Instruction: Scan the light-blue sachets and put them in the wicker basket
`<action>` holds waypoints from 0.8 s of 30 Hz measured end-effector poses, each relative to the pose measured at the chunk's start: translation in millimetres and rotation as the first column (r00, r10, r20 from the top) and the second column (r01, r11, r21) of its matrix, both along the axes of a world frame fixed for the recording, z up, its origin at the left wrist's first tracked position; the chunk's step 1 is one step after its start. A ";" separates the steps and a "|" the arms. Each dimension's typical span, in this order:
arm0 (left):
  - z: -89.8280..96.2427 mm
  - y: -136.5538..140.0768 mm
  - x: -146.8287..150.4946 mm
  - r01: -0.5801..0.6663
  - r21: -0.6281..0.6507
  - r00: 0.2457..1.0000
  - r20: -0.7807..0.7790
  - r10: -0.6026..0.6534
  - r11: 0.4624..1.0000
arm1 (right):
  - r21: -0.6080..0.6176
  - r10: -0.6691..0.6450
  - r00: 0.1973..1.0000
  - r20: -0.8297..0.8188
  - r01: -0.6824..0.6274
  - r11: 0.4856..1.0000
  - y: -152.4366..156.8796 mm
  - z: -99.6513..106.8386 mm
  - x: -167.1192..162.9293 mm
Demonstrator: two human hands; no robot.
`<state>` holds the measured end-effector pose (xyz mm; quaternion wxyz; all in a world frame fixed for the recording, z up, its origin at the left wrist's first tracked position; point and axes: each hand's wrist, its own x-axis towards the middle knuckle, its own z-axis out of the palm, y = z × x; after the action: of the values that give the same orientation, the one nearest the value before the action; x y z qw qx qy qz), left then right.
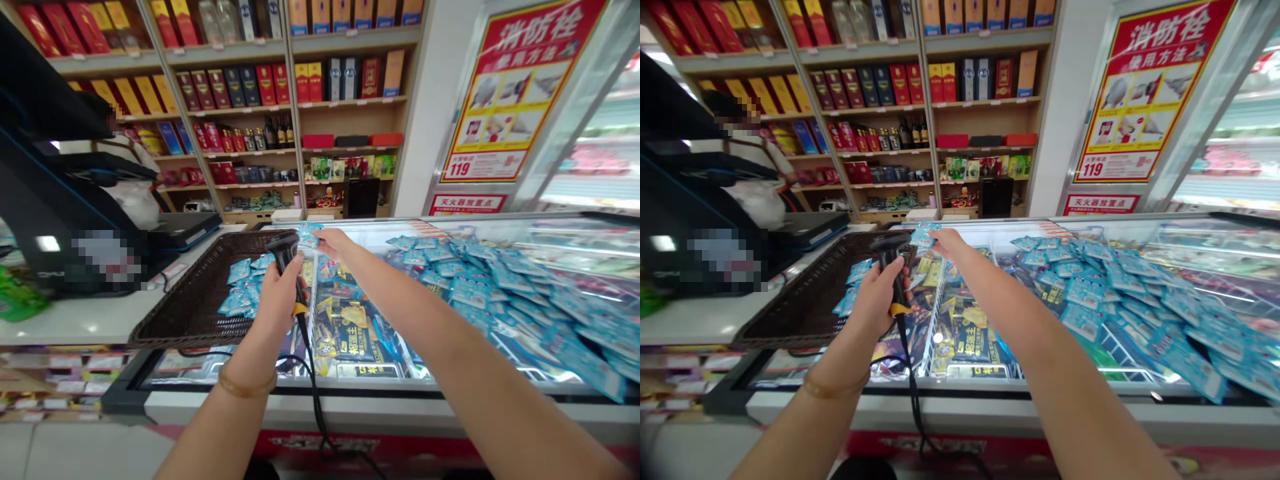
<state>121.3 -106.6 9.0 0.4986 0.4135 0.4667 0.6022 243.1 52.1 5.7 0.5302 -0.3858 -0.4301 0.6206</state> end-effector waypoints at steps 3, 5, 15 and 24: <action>2.6 -2.2 -19.0 -0.051 -0.016 0.998 0.021 0.052 0.999 | 0.045 0.178 0.983 0.039 -0.180 0.983 3.6 3.8 -33.2; 2.0 -3.4 -22.8 -0.055 -0.017 0.998 0.018 0.056 0.998 | 0.087 0.119 0.986 0.117 -0.129 0.988 1.2 -3.2 -36.4; -15.5 15.1 31.6 0.093 -0.010 0.995 0.039 -0.093 0.996 | 0.293 -0.377 0.529 0.760 0.237 0.926 -26.9 -72.9 121.5; -44.6 37.9 72.3 0.178 -0.017 0.984 0.000 -0.178 0.984 | 0.242 -0.195 -0.155 0.969 0.413 0.878 -79.7 -80.3 208.7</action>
<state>193.6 -68.7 -35.5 0.5536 0.4497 0.4333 0.5510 451.8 -27.6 -74.5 0.1485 -0.8388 -0.5230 0.0296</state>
